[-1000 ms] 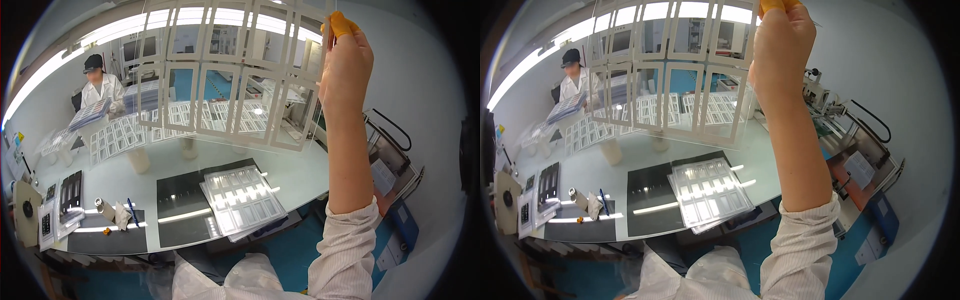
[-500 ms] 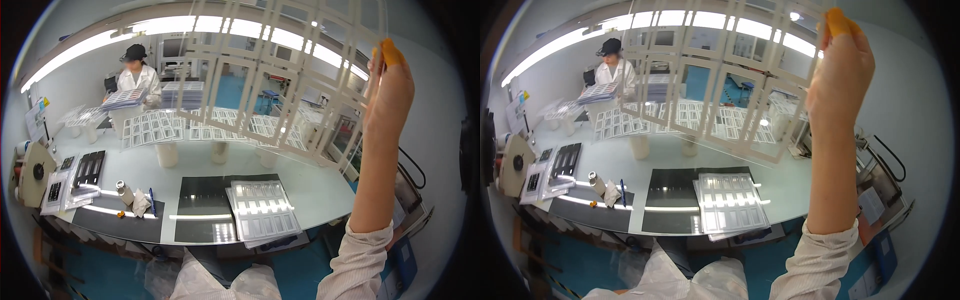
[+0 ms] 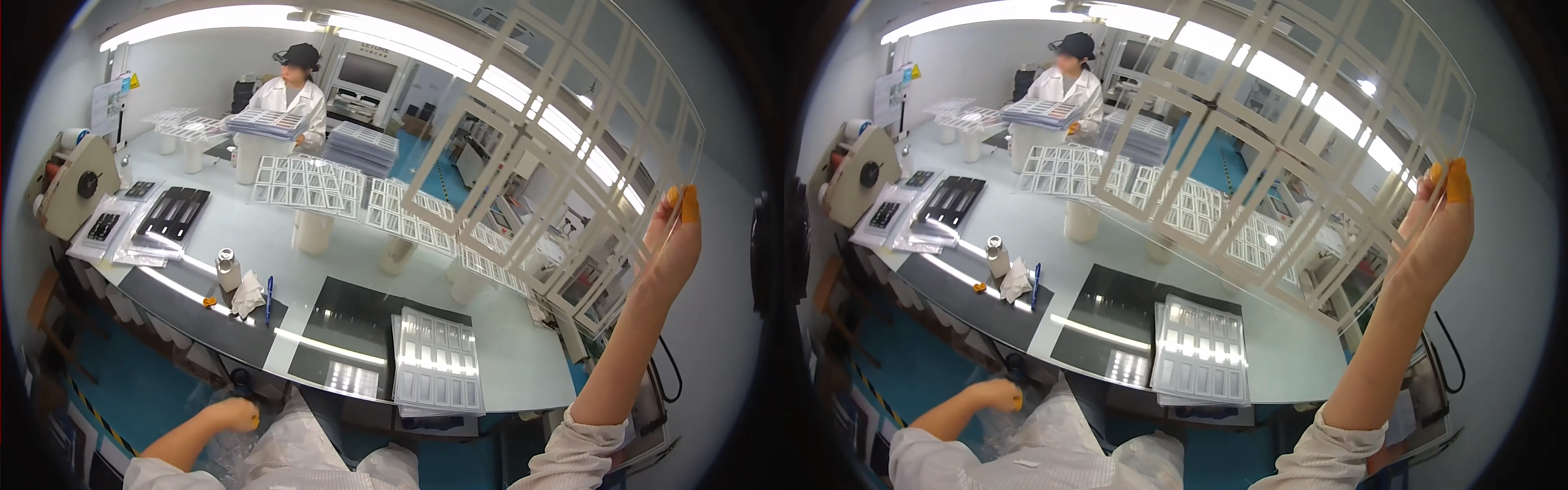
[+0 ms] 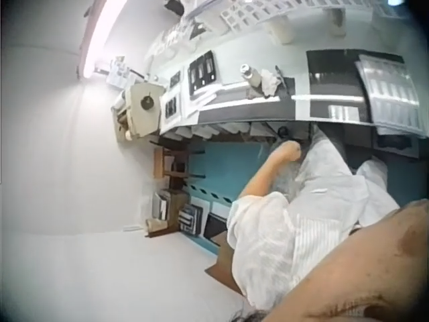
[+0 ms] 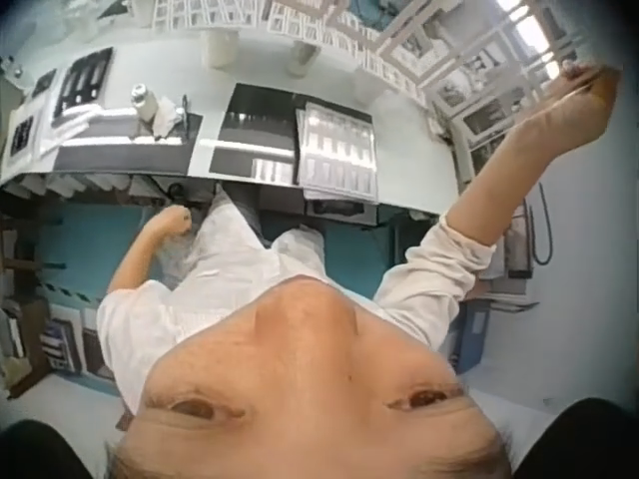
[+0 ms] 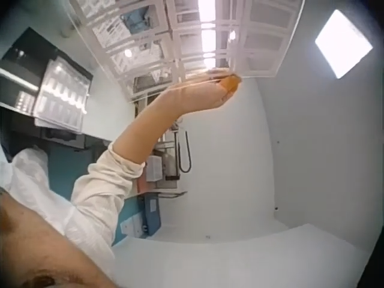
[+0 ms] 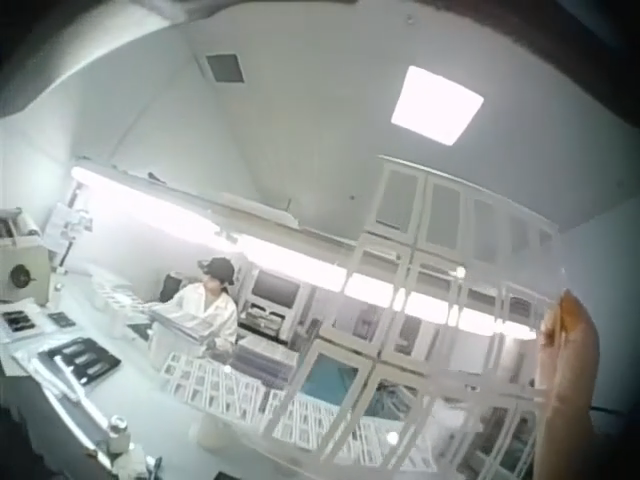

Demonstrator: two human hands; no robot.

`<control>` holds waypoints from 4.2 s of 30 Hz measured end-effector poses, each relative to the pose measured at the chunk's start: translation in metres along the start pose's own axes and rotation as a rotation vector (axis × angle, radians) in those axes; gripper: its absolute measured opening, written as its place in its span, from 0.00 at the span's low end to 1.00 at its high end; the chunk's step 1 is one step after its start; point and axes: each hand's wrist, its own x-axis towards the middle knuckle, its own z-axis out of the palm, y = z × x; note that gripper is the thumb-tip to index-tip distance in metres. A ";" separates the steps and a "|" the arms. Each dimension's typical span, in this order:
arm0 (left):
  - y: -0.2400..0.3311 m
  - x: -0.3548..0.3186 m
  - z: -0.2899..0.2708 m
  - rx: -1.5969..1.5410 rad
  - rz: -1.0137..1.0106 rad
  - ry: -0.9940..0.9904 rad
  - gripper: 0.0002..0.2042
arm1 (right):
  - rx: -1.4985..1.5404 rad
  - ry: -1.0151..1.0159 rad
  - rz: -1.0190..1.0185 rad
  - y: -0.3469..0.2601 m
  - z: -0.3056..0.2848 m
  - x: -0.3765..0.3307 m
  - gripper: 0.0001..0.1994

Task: Clean and inspect glass panels using wipes and cleaning solution at a light table.

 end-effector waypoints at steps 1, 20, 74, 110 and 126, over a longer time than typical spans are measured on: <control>0.027 -0.012 -0.037 -0.072 -0.025 0.188 0.12 | 0.008 -0.024 0.008 0.004 0.004 -0.002 0.12; 0.197 -0.033 -0.224 -0.603 0.988 1.274 0.05 | 0.038 -0.160 -0.050 0.036 -0.056 -0.049 0.07; 0.288 0.085 -0.182 0.035 0.708 1.291 0.11 | -0.196 -0.194 -0.067 0.095 -0.053 -0.127 0.02; 0.193 0.256 -0.332 -1.367 0.060 0.325 0.19 | -1.147 -1.203 0.261 0.159 -0.169 -0.345 0.28; 0.186 0.251 -0.341 -1.233 0.009 0.251 0.22 | -1.190 -1.244 0.254 0.156 -0.163 -0.343 0.26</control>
